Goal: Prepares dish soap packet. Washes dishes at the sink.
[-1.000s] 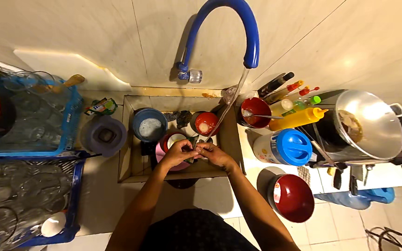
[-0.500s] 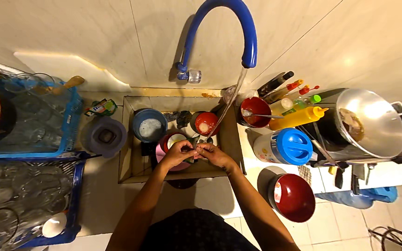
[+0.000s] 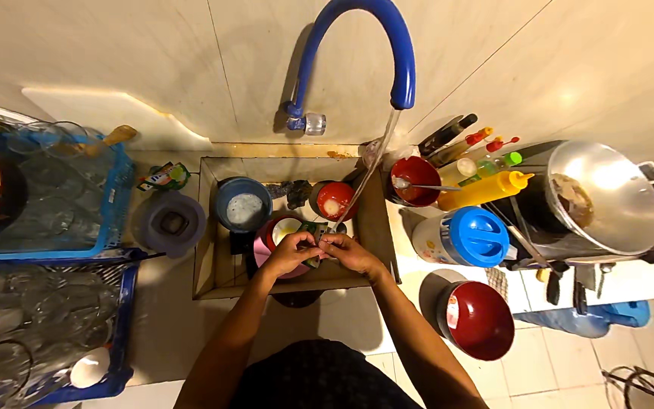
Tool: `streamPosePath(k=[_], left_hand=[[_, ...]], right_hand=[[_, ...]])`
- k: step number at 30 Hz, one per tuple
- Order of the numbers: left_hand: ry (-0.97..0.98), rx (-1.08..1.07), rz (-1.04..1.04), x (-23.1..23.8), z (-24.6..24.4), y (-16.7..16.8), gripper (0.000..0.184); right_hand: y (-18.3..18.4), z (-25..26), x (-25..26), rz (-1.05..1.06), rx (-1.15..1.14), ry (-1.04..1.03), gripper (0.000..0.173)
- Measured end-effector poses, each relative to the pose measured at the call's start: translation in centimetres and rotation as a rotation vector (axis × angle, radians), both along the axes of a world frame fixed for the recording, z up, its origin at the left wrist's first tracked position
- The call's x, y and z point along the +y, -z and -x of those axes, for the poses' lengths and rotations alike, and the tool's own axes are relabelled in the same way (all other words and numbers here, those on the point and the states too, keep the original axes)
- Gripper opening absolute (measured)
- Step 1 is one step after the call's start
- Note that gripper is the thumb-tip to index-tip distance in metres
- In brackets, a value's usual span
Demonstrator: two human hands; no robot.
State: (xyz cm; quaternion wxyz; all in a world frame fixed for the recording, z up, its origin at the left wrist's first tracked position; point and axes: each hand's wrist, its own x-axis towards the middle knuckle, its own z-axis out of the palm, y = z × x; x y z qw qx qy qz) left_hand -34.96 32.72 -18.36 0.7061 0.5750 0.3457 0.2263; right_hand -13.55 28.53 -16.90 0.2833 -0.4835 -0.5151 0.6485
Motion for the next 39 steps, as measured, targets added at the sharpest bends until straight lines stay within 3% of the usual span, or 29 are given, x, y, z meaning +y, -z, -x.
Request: streamPosePath(k=[25,32,39], left_hand=[[-0.041,0.009,0.008,-0.1,-0.1,-0.2,0.014],[-0.075,0.311,-0.178,-1.0,-2.2,-1.3,0.015],[-0.098,0.377,-0.158,1.1,-5.4,-1.7,0.016]], right_hand=[[0.2,0.1,-0.1,-0.018,0.000,-0.001,0.026],[-0.7,1.2,0.2,-0.018,-0.289,0.059,0.026],[-1.4,0.6,1.3,0.023,-0.547,0.286,0.028]])
